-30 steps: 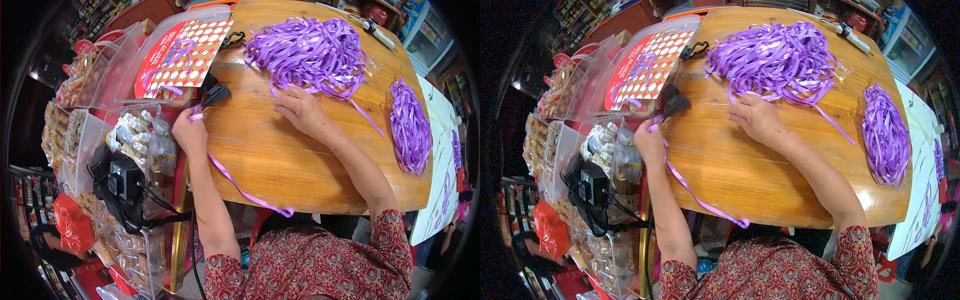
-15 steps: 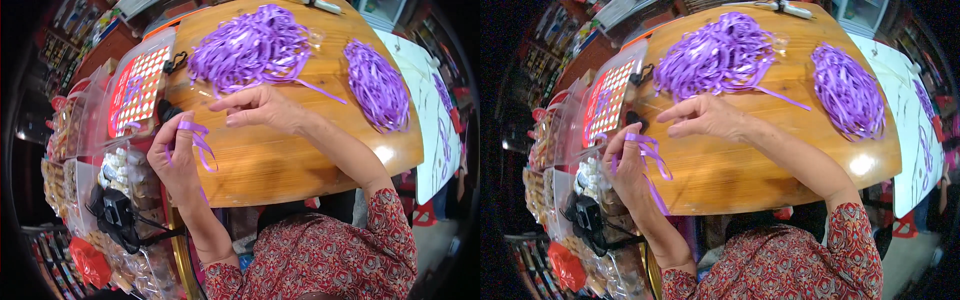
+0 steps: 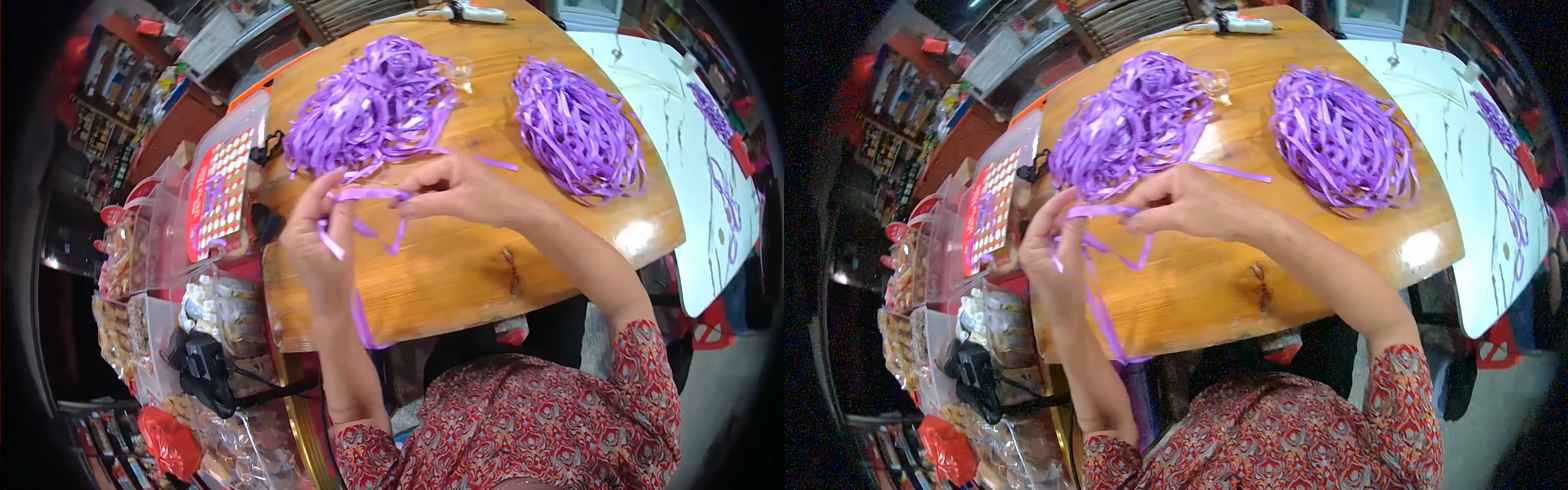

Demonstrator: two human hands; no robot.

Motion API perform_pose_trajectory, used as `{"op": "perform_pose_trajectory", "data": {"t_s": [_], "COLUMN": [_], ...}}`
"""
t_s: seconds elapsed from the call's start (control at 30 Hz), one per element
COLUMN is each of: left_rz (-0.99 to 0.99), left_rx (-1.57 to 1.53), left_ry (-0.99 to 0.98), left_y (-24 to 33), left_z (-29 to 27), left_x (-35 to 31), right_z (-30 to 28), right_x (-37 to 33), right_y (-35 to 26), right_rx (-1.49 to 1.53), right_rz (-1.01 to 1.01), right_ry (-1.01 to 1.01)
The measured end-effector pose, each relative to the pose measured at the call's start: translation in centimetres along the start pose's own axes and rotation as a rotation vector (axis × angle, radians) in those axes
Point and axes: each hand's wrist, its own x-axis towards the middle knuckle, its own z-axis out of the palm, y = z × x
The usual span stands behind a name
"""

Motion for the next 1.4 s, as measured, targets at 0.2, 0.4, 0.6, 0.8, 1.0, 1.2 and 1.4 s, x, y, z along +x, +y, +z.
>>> {"op": "perform_pose_trajectory", "data": {"t_s": [0.2, 0.4, 0.6, 0.8, 1.0, 1.2, 1.4], "left_rz": [-0.106, -0.232, -0.325, -0.571, -0.465, -0.170, -0.249], "left_rx": [-0.118, -0.138, -0.331, -0.440, -0.352, -0.071, -0.144], "left_ry": [0.029, 0.114, 0.205, 0.224, 0.190, 0.200, 0.165], "left_y": [-2.9, -8.8, -10.9, -13.0, -14.6, -14.1, -13.0], "left_z": [-1.2, -3.8, -5.3, -5.1, -2.5, -2.9, -3.4], "left_x": [-1.7, -1.5, -1.0, -0.8, -1.3, -0.7, -0.8], "right_z": [-0.6, 2.1, 6.2, 8.9, 13.9, 17.1, 14.6], "right_x": [0.7, 7.2, 16.1, 28.3, 37.8, 39.3, 36.6], "right_y": [0.8, -2.4, -8.3, -9.4, -6.9, 0.1, 2.6], "right_rx": [0.022, 0.002, -0.217, -0.284, -0.122, -0.868, -0.675], "right_rz": [0.132, -0.038, -0.174, -0.414, -0.498, -0.415, -0.440], "right_ry": [0.112, 0.121, 0.087, 0.091, 0.074, 0.038, 0.002]}}
